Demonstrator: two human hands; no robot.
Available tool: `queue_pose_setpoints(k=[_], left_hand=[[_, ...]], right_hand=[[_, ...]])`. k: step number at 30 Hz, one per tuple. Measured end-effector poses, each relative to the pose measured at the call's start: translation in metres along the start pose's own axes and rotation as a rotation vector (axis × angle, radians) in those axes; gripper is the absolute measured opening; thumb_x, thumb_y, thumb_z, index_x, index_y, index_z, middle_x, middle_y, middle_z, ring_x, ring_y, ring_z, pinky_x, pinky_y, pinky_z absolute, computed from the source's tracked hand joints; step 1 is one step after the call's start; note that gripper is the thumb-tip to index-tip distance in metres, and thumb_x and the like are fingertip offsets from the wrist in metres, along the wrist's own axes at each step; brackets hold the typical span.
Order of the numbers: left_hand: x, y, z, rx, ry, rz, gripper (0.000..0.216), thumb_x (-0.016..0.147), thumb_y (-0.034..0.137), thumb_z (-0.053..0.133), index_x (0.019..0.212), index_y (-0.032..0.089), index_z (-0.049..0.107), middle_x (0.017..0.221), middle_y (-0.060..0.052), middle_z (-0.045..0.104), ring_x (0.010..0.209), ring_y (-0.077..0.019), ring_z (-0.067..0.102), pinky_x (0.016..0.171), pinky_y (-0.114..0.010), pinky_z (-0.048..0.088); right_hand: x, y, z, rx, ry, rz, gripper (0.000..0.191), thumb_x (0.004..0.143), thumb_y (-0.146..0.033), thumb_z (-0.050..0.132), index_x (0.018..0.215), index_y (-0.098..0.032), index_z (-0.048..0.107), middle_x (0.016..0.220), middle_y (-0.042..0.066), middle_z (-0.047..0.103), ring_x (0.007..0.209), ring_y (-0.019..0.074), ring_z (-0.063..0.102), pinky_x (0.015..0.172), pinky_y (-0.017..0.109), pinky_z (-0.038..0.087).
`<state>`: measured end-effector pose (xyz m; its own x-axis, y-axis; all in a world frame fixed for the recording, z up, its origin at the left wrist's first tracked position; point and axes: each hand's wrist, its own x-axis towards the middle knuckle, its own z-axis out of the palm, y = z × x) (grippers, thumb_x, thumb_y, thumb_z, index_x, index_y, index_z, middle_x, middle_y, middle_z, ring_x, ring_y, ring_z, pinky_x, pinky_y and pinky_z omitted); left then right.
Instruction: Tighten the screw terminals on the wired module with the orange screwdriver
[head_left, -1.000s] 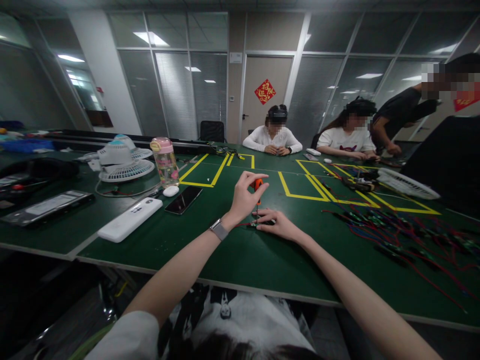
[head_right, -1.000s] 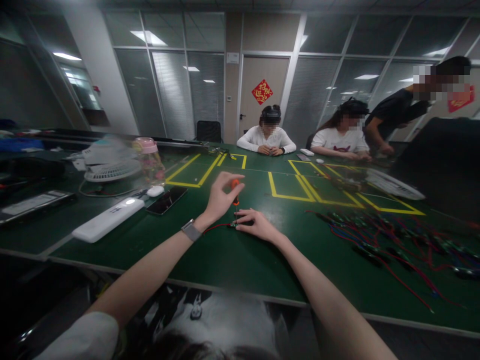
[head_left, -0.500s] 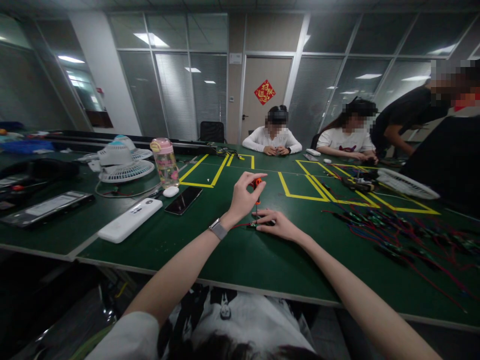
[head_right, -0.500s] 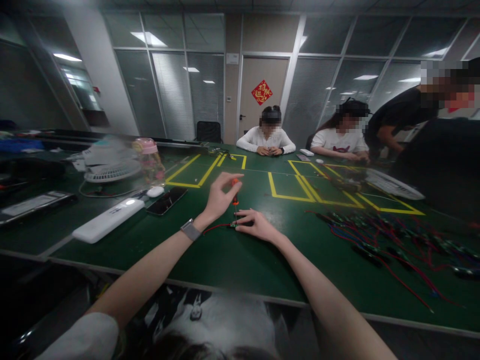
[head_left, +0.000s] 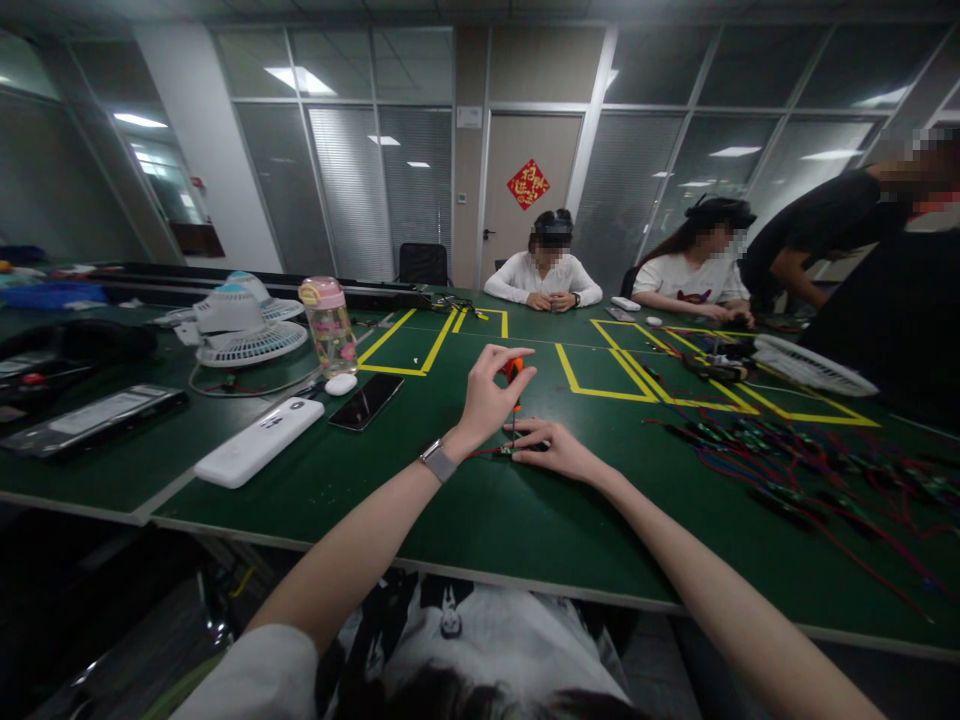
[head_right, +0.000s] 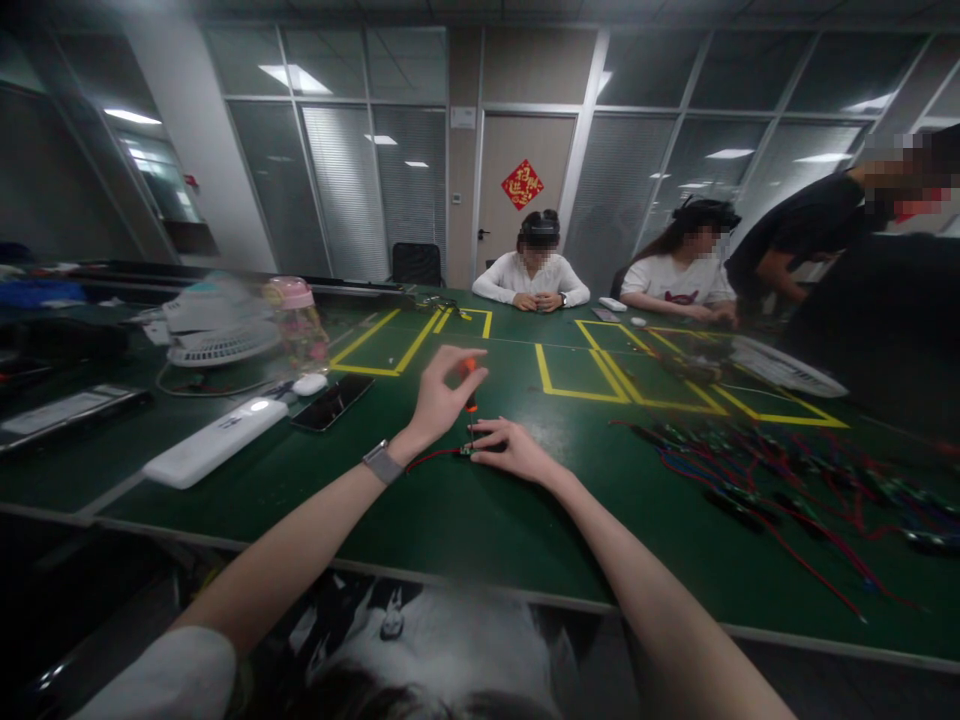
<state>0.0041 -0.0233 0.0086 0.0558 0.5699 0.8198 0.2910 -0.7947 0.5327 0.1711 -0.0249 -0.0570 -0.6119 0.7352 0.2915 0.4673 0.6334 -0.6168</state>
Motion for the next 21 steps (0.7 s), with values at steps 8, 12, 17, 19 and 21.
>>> queue_pose_setpoints(k=[8, 12, 17, 19, 21], left_hand=[[0.001, -0.0055, -0.0009, -0.146, -0.099, -0.038, 0.033, 0.094, 0.022, 0.038, 0.12, 0.021, 0.057, 0.108, -0.006, 0.063, 0.098, -0.0152, 0.059, 0.088, -0.03, 0.046], [0.0, -0.0051, 0.0009, -0.091, -0.054, -0.006, 0.028, 0.089, 0.026, 0.051, 0.114, 0.02, 0.061, 0.097, -0.005, 0.063, 0.085, -0.0135, 0.058, 0.079, -0.027, 0.048], [0.0004, -0.0006, -0.0005, -0.031, -0.063, 0.013, 0.025, 0.087, 0.027, 0.055, 0.11, 0.022, 0.064, 0.095, -0.004, 0.057, 0.086, -0.0129, 0.056, 0.08, -0.025, 0.046], [0.0008, -0.0005, -0.0015, -0.054, -0.087, 0.0, 0.028, 0.091, 0.024, 0.047, 0.114, 0.022, 0.062, 0.102, -0.005, 0.059, 0.093, -0.0137, 0.056, 0.084, -0.026, 0.045], [0.0011, -0.001, -0.0023, -0.086, -0.103, -0.003, 0.031, 0.093, 0.02, 0.039, 0.117, 0.021, 0.06, 0.109, -0.005, 0.061, 0.101, -0.0146, 0.056, 0.09, -0.027, 0.043]], right_hand=[[0.0009, 0.002, 0.0015, -0.004, 0.011, -0.022, 0.027, 0.077, -0.041, 0.066, 0.098, -0.025, 0.073, 0.123, 0.01, 0.062, 0.119, 0.0269, 0.053, 0.105, 0.048, 0.034], [0.0005, -0.0001, 0.0012, 0.003, 0.008, -0.011, 0.027, 0.078, -0.042, 0.065, 0.097, -0.026, 0.073, 0.124, 0.009, 0.061, 0.119, 0.0276, 0.053, 0.105, 0.049, 0.034], [0.0003, -0.0032, 0.0005, 0.003, 0.008, -0.006, 0.03, 0.077, -0.042, 0.065, 0.103, -0.027, 0.071, 0.123, 0.009, 0.062, 0.119, 0.0274, 0.053, 0.106, 0.05, 0.032], [0.0003, -0.0024, 0.0007, 0.002, 0.009, -0.014, 0.032, 0.077, -0.041, 0.066, 0.105, -0.026, 0.07, 0.123, 0.009, 0.062, 0.119, 0.027, 0.053, 0.107, 0.049, 0.031], [0.0003, -0.0011, 0.0009, 0.006, 0.011, -0.022, 0.031, 0.077, -0.042, 0.066, 0.103, -0.025, 0.071, 0.123, 0.009, 0.062, 0.119, 0.0271, 0.053, 0.107, 0.049, 0.032]])
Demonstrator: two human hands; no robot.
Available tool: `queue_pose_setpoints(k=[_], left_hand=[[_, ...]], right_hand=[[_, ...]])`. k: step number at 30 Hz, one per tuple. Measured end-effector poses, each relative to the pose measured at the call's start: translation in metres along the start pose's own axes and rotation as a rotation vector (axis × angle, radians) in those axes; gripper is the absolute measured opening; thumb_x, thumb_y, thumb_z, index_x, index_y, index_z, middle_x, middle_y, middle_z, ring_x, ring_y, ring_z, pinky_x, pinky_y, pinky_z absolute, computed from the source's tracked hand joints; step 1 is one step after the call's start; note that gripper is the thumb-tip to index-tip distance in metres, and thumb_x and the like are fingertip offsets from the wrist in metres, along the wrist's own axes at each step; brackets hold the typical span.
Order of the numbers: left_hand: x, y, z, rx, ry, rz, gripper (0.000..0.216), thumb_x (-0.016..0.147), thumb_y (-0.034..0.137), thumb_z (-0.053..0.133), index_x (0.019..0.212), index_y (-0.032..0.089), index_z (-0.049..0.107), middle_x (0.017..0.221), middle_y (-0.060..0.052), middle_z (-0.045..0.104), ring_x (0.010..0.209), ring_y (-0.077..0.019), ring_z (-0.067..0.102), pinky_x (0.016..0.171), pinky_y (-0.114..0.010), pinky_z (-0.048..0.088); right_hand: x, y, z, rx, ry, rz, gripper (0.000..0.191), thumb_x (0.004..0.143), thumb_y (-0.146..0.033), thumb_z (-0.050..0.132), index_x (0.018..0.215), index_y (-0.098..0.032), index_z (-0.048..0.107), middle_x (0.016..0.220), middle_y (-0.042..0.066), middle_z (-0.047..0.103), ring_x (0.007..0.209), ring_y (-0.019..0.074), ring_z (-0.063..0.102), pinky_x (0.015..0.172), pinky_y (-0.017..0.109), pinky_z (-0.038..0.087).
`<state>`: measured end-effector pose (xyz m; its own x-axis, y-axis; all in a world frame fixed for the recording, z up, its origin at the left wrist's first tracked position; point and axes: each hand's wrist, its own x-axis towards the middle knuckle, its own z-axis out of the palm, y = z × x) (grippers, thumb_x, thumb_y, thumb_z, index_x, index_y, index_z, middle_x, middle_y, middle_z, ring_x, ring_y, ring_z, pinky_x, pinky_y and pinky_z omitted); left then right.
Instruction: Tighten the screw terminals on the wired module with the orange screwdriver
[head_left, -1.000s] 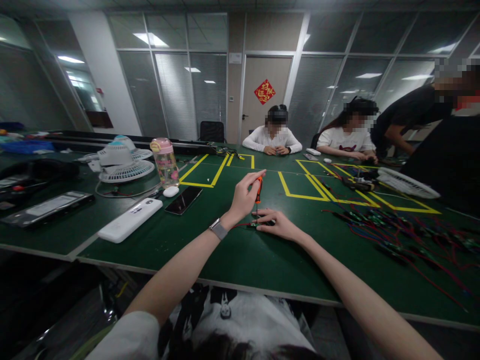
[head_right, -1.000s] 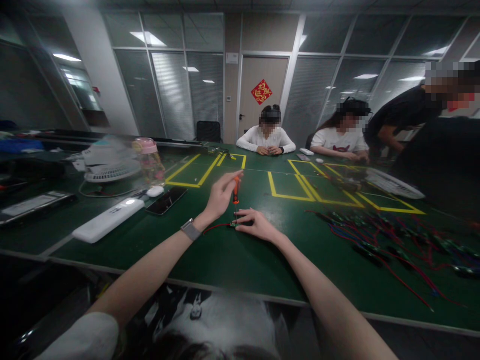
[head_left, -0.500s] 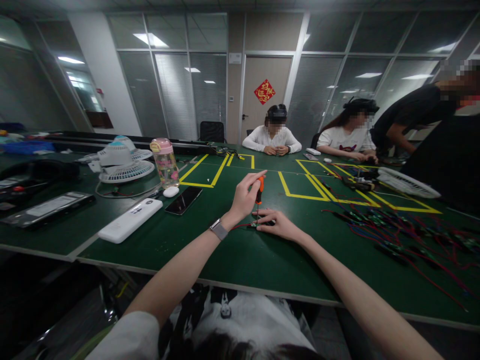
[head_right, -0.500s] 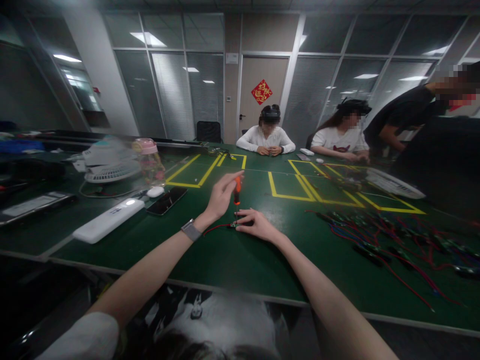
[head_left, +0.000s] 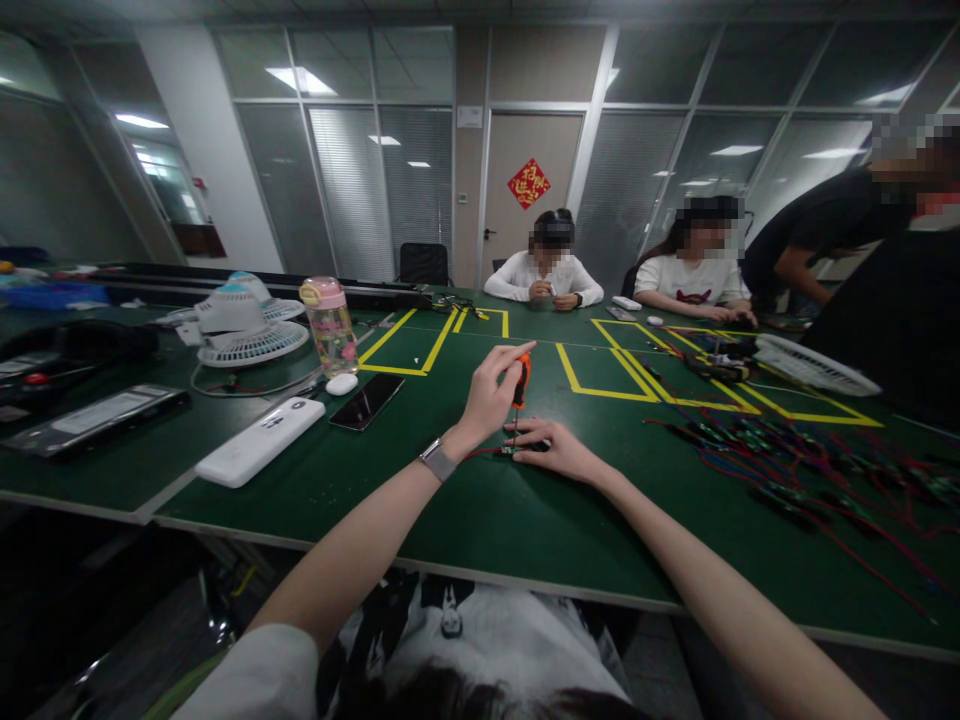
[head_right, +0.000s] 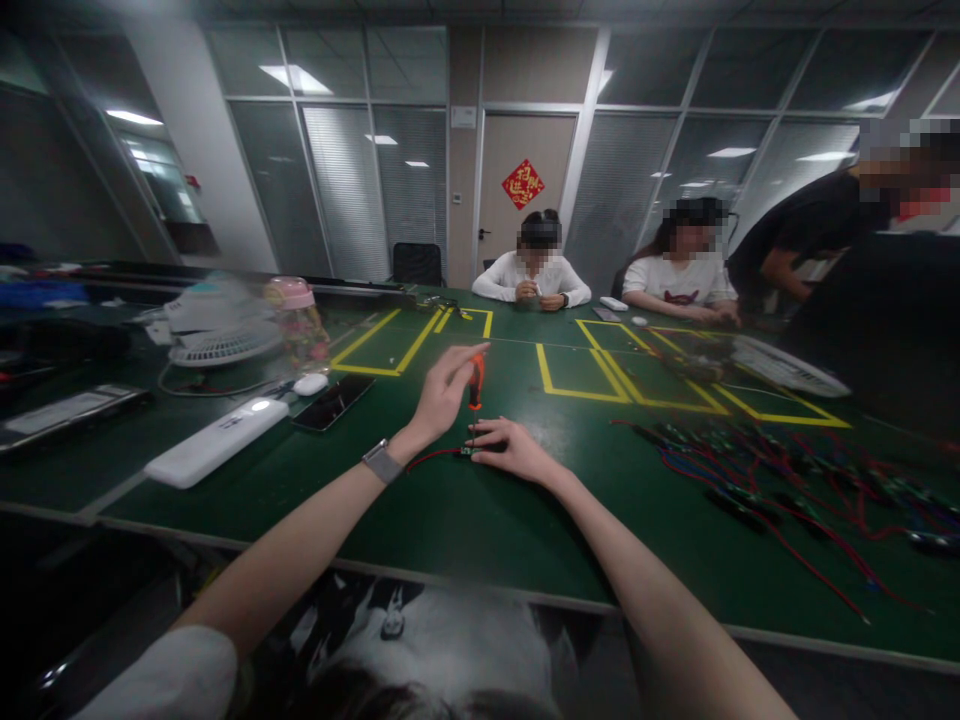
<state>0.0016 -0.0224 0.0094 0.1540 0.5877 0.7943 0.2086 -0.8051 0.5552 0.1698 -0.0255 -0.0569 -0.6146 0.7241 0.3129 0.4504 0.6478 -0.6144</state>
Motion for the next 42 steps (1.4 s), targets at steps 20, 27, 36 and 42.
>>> queue_pose_setpoints(k=[20, 27, 36, 42], left_hand=[[0.0005, 0.0002, 0.0007, -0.021, 0.04, 0.023, 0.029, 0.093, 0.019, 0.042, 0.114, 0.019, 0.061, 0.106, -0.005, 0.065, 0.098, -0.0144, 0.059, 0.088, -0.027, 0.044], [0.0, 0.0025, 0.0007, 0.102, 0.08, 0.019, 0.024, 0.089, 0.023, 0.051, 0.109, 0.02, 0.065, 0.097, -0.005, 0.059, 0.089, -0.0137, 0.056, 0.083, -0.026, 0.045], [0.0002, 0.0016, 0.0014, 0.088, 0.077, 0.04, 0.023, 0.088, 0.023, 0.053, 0.108, 0.02, 0.064, 0.094, -0.004, 0.062, 0.085, -0.0133, 0.057, 0.08, -0.026, 0.045], [-0.0006, 0.0008, 0.0009, 0.061, 0.042, 0.032, 0.028, 0.091, 0.021, 0.045, 0.114, 0.021, 0.061, 0.103, -0.005, 0.06, 0.096, -0.0141, 0.056, 0.087, -0.027, 0.044]], right_hand=[[0.0005, 0.0017, 0.0011, -0.016, -0.002, 0.015, 0.027, 0.078, -0.04, 0.065, 0.099, -0.024, 0.072, 0.123, 0.01, 0.062, 0.119, 0.0278, 0.053, 0.108, 0.052, 0.029], [0.0006, 0.0017, 0.0014, -0.011, 0.005, 0.02, 0.026, 0.078, -0.04, 0.065, 0.097, -0.026, 0.073, 0.122, 0.009, 0.062, 0.118, 0.0277, 0.053, 0.107, 0.051, 0.031], [0.0001, 0.0001, 0.001, -0.022, 0.009, 0.022, 0.025, 0.078, -0.041, 0.065, 0.097, -0.026, 0.073, 0.122, 0.009, 0.062, 0.118, 0.0277, 0.054, 0.106, 0.052, 0.032], [0.0, -0.0004, 0.0007, -0.03, 0.0, 0.027, 0.025, 0.079, -0.039, 0.064, 0.098, -0.026, 0.073, 0.123, 0.009, 0.062, 0.119, 0.0277, 0.053, 0.106, 0.051, 0.032]])
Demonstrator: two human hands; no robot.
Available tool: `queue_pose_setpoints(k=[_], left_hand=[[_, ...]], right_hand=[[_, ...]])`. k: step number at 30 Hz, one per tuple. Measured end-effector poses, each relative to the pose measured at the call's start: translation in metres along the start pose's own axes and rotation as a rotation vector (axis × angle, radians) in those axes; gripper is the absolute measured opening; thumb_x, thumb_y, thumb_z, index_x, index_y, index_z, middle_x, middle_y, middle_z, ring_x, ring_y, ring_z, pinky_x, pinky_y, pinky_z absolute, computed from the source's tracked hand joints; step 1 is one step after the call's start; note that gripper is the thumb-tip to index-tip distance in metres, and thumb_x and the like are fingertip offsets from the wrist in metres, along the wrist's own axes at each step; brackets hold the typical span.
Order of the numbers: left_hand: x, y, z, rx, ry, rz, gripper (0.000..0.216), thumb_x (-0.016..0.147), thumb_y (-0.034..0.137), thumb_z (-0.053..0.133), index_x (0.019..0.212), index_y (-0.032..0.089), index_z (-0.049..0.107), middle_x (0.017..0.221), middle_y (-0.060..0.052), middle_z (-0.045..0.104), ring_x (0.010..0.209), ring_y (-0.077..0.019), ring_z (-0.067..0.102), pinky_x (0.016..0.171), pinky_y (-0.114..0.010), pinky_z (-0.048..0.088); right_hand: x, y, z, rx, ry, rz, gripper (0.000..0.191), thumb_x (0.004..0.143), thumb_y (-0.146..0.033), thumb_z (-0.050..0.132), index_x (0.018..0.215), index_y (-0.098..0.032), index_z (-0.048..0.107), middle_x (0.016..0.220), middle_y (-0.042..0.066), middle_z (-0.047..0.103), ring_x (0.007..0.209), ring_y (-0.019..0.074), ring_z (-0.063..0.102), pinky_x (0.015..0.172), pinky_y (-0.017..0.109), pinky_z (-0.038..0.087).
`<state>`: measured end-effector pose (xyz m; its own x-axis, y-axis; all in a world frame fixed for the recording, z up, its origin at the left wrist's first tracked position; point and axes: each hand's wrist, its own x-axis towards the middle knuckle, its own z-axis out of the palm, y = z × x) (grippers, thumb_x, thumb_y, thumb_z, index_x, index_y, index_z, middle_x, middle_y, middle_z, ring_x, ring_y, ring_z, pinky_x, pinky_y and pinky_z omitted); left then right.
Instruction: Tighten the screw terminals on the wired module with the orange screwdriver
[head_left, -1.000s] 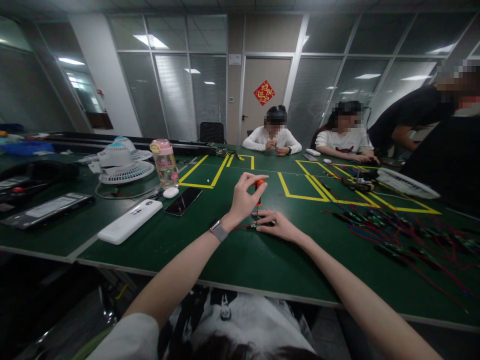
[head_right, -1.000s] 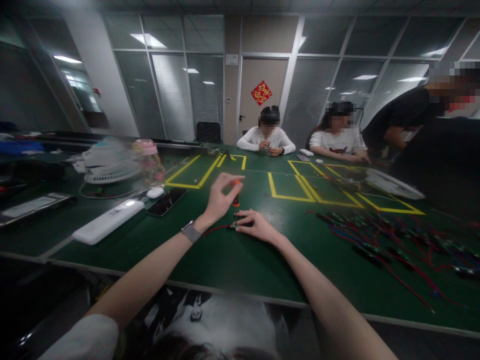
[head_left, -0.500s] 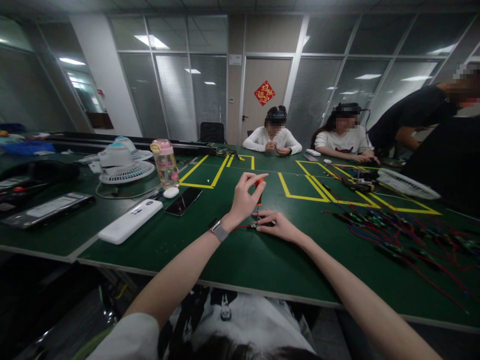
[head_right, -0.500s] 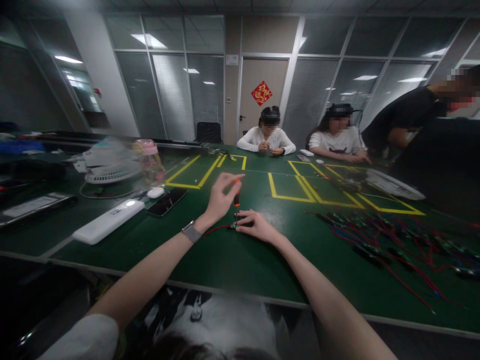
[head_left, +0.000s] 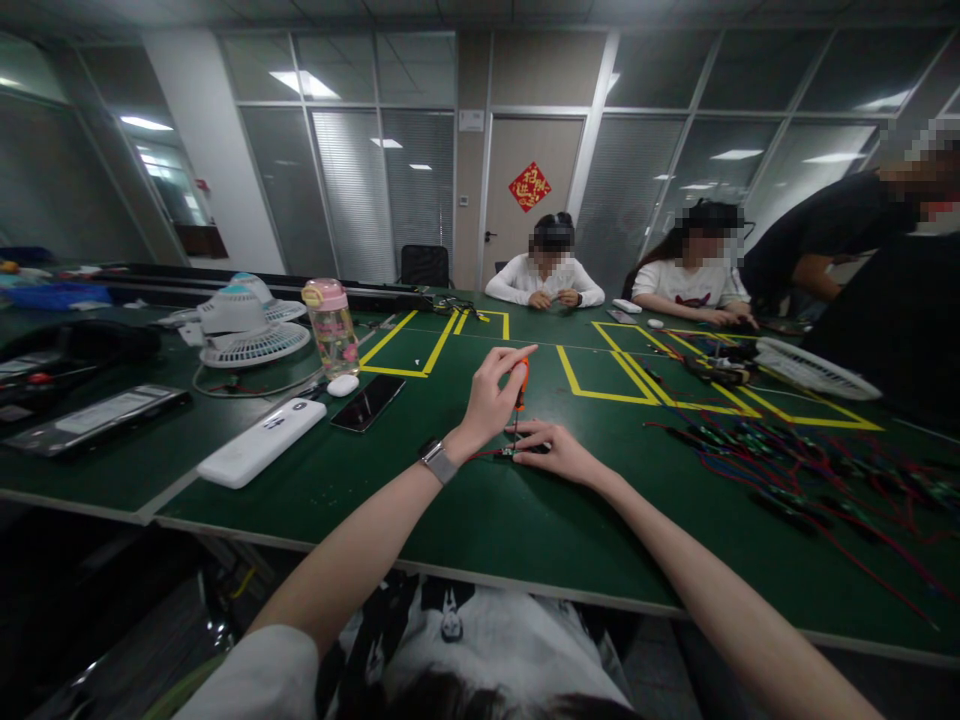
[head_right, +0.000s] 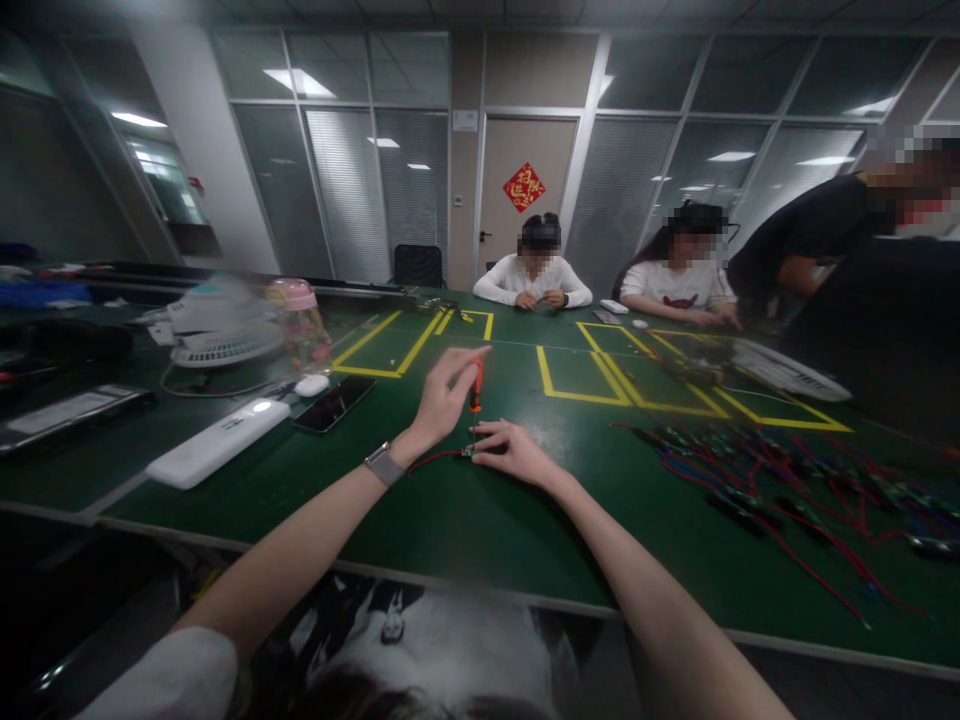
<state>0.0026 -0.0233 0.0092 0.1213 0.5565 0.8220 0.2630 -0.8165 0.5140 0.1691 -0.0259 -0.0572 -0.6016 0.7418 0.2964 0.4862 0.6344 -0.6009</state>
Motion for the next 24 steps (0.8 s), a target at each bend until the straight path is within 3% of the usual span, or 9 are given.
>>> queue_pose_setpoints(k=[4, 11, 19, 24], left_hand=[[-0.0003, -0.0028, 0.0009, -0.074, -0.01, 0.003, 0.032, 0.093, 0.016, 0.039, 0.119, 0.019, 0.057, 0.111, -0.005, 0.063, 0.104, -0.0143, 0.057, 0.092, -0.028, 0.042], [-0.0008, 0.0019, 0.0015, 0.084, 0.055, 0.021, 0.023, 0.085, 0.024, 0.057, 0.106, 0.019, 0.065, 0.091, -0.004, 0.058, 0.084, -0.0137, 0.055, 0.081, -0.026, 0.045], [-0.001, -0.0014, 0.0006, -0.038, -0.012, 0.005, 0.033, 0.094, 0.019, 0.037, 0.119, 0.02, 0.057, 0.114, -0.006, 0.062, 0.108, -0.016, 0.055, 0.095, -0.03, 0.042], [-0.0012, -0.0002, 0.0013, 0.028, 0.034, 0.006, 0.026, 0.09, 0.023, 0.05, 0.114, 0.02, 0.06, 0.099, -0.005, 0.063, 0.092, -0.0155, 0.058, 0.084, -0.029, 0.046]], right_hand=[[0.0003, 0.0003, 0.0002, -0.004, -0.002, -0.002, 0.024, 0.079, -0.037, 0.064, 0.097, -0.025, 0.073, 0.123, 0.01, 0.062, 0.119, 0.0273, 0.053, 0.107, 0.051, 0.031], [0.0002, -0.0003, 0.0006, 0.006, 0.007, 0.008, 0.024, 0.078, -0.038, 0.065, 0.096, -0.025, 0.073, 0.122, 0.01, 0.062, 0.118, 0.0269, 0.054, 0.106, 0.051, 0.032], [0.0008, 0.0016, 0.0006, 0.017, 0.001, -0.003, 0.026, 0.078, -0.041, 0.065, 0.097, -0.025, 0.073, 0.122, 0.01, 0.062, 0.119, 0.0278, 0.053, 0.106, 0.051, 0.032], [0.0002, 0.0013, 0.0007, 0.015, 0.008, -0.003, 0.025, 0.078, -0.041, 0.065, 0.097, -0.026, 0.073, 0.122, 0.009, 0.063, 0.118, 0.0279, 0.054, 0.106, 0.053, 0.031]])
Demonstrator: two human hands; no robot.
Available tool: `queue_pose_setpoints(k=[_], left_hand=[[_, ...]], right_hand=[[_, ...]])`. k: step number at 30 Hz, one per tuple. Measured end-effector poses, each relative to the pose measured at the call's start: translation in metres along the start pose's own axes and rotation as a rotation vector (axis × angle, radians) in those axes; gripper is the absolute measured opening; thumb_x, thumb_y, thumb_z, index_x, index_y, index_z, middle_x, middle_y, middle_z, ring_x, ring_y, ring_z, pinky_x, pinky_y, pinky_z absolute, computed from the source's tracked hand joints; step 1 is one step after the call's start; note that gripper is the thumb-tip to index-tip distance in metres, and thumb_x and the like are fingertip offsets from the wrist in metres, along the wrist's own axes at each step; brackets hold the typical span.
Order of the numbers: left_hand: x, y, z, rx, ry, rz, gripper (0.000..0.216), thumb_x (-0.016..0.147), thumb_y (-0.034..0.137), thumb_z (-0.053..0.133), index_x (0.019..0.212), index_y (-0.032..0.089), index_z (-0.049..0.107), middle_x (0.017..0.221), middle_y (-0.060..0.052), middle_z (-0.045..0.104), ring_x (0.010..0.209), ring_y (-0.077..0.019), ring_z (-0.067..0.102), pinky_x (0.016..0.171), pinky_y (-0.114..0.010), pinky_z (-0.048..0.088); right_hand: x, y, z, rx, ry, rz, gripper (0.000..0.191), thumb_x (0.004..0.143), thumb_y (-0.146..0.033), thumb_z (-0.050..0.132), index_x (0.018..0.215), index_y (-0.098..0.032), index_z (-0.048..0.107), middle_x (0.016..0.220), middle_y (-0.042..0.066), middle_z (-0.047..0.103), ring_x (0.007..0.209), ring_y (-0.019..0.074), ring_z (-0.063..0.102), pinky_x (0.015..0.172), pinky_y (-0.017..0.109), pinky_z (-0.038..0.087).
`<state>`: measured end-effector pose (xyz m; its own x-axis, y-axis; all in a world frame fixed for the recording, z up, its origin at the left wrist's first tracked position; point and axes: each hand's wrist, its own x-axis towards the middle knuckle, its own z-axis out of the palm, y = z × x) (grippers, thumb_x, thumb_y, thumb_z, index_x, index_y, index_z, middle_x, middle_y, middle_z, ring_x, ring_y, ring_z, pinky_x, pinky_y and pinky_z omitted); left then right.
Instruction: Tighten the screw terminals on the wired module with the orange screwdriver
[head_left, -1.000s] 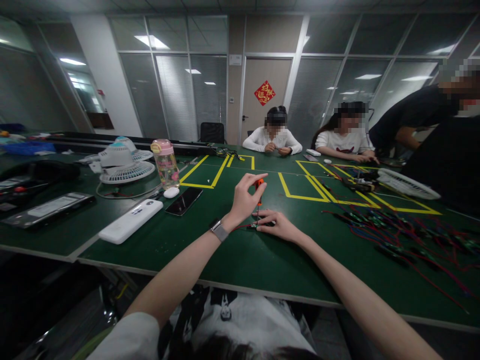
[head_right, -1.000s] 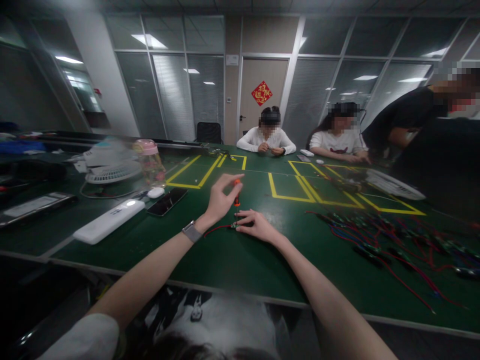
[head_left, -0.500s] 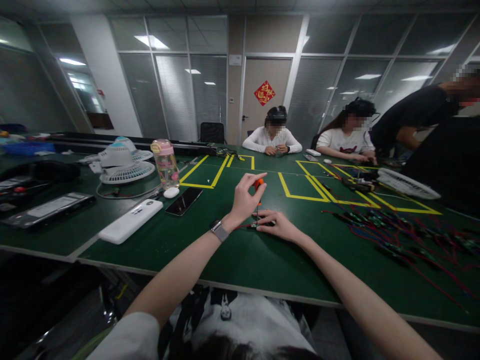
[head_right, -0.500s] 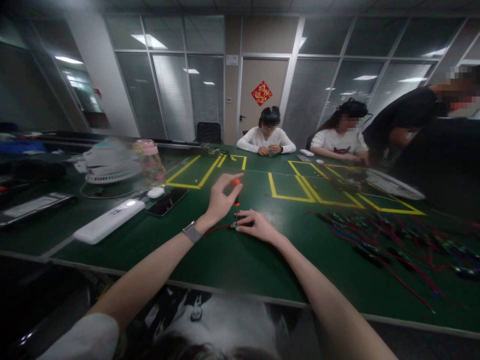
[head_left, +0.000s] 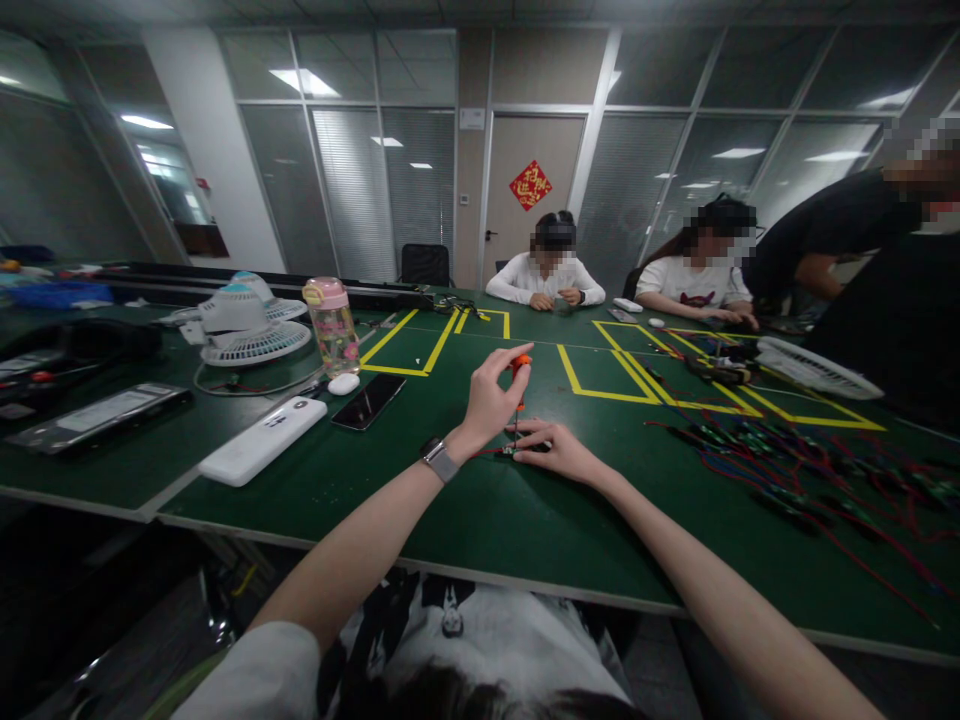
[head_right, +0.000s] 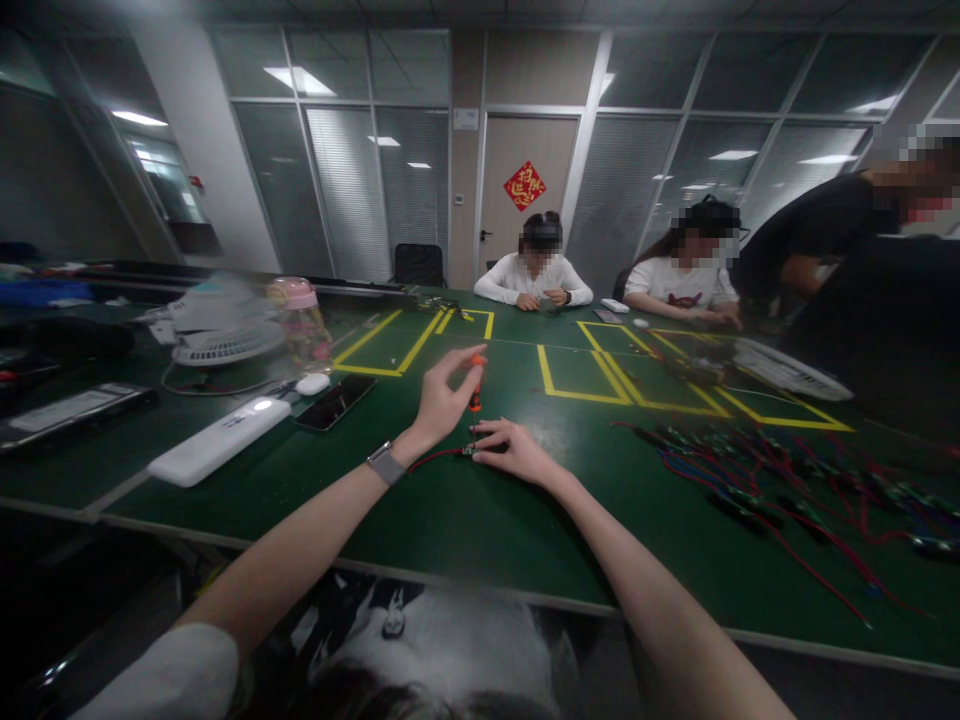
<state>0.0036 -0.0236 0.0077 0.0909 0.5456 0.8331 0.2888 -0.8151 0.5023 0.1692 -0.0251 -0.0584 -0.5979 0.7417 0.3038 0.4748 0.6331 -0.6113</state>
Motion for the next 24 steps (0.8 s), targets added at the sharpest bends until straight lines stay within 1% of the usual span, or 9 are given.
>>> queue_pose_setpoints(k=[2, 4, 7, 9, 11, 15, 19, 21, 24], left_hand=[[-0.0003, 0.0019, -0.0002, 0.06, 0.02, 0.016, 0.022, 0.086, 0.026, 0.056, 0.107, 0.021, 0.064, 0.091, -0.004, 0.06, 0.086, -0.015, 0.056, 0.081, -0.028, 0.046], [-0.0007, 0.0033, -0.0006, 0.098, 0.037, 0.019, 0.02, 0.085, 0.029, 0.058, 0.102, 0.022, 0.066, 0.089, -0.003, 0.055, 0.085, -0.0151, 0.054, 0.081, -0.028, 0.045], [-0.0011, 0.0031, -0.001, 0.078, 0.022, 0.007, 0.025, 0.09, 0.028, 0.049, 0.109, 0.022, 0.064, 0.096, -0.005, 0.055, 0.093, -0.0154, 0.054, 0.085, -0.028, 0.044], [-0.001, 0.0016, -0.0009, 0.038, 0.004, 0.005, 0.03, 0.093, 0.023, 0.04, 0.115, 0.021, 0.06, 0.105, -0.006, 0.056, 0.1, -0.0156, 0.054, 0.089, -0.029, 0.043], [-0.0007, 0.0001, -0.0004, 0.003, -0.002, 0.004, 0.032, 0.094, 0.02, 0.037, 0.118, 0.02, 0.058, 0.108, -0.006, 0.059, 0.103, -0.0157, 0.055, 0.091, -0.029, 0.042], [-0.0002, -0.0002, 0.0002, 0.028, 0.027, -0.011, 0.027, 0.091, 0.022, 0.047, 0.114, 0.019, 0.059, 0.099, -0.006, 0.062, 0.093, -0.0154, 0.057, 0.086, -0.028, 0.044], [-0.0001, 0.0016, -0.0005, 0.099, 0.039, -0.005, 0.024, 0.086, 0.027, 0.057, 0.107, 0.02, 0.065, 0.092, -0.004, 0.056, 0.087, -0.0148, 0.055, 0.083, -0.028, 0.045], [0.0003, 0.0013, -0.0009, 0.074, 0.019, -0.008, 0.025, 0.088, 0.027, 0.052, 0.11, 0.021, 0.064, 0.097, -0.005, 0.055, 0.092, -0.0149, 0.055, 0.086, -0.028, 0.044], [0.0013, -0.0009, -0.0011, -0.024, -0.043, -0.008, 0.032, 0.093, 0.021, 0.039, 0.119, 0.02, 0.058, 0.11, -0.006, 0.058, 0.104, -0.0153, 0.054, 0.093, -0.03, 0.042]], right_hand=[[-0.0001, -0.0004, -0.0001, 0.004, 0.005, 0.001, 0.025, 0.078, -0.041, 0.065, 0.097, -0.026, 0.073, 0.122, 0.009, 0.063, 0.118, 0.0278, 0.054, 0.106, 0.052, 0.031], [0.0, -0.0006, -0.0001, 0.008, 0.006, -0.001, 0.025, 0.078, -0.041, 0.065, 0.096, -0.026, 0.073, 0.121, 0.009, 0.063, 0.117, 0.0276, 0.054, 0.106, 0.052, 0.032], [0.0002, -0.0005, -0.0002, 0.012, 0.009, -0.006, 0.025, 0.077, -0.041, 0.065, 0.096, -0.026, 0.073, 0.121, 0.01, 0.063, 0.117, 0.0275, 0.055, 0.105, 0.051, 0.033], [0.0003, -0.0002, -0.0001, 0.011, 0.008, -0.01, 0.025, 0.077, -0.041, 0.065, 0.096, -0.025, 0.073, 0.121, 0.01, 0.063, 0.117, 0.0274, 0.055, 0.104, 0.05, 0.034], [0.0002, -0.0001, 0.0002, 0.008, 0.007, -0.013, 0.026, 0.077, -0.041, 0.065, 0.097, -0.026, 0.073, 0.121, 0.01, 0.063, 0.117, 0.0274, 0.054, 0.104, 0.05, 0.035], [-0.0001, -0.0001, 0.001, 0.005, 0.011, -0.002, 0.027, 0.077, -0.041, 0.065, 0.098, -0.025, 0.073, 0.121, 0.01, 0.063, 0.119, 0.028, 0.053, 0.106, 0.053, 0.031], [0.0001, -0.0002, 0.0011, -0.002, 0.011, 0.008, 0.025, 0.077, -0.04, 0.065, 0.096, -0.025, 0.073, 0.121, 0.01, 0.063, 0.118, 0.0279, 0.054, 0.106, 0.053, 0.031], [0.0003, -0.0002, 0.0008, -0.005, 0.009, 0.003, 0.025, 0.078, -0.039, 0.065, 0.096, -0.025, 0.073, 0.121, 0.01, 0.063, 0.118, 0.0277, 0.054, 0.107, 0.053, 0.031], [0.0005, -0.0003, 0.0004, -0.009, 0.004, -0.01, 0.025, 0.078, -0.039, 0.065, 0.097, -0.025, 0.073, 0.122, 0.009, 0.063, 0.118, 0.0274, 0.054, 0.107, 0.052, 0.031]])
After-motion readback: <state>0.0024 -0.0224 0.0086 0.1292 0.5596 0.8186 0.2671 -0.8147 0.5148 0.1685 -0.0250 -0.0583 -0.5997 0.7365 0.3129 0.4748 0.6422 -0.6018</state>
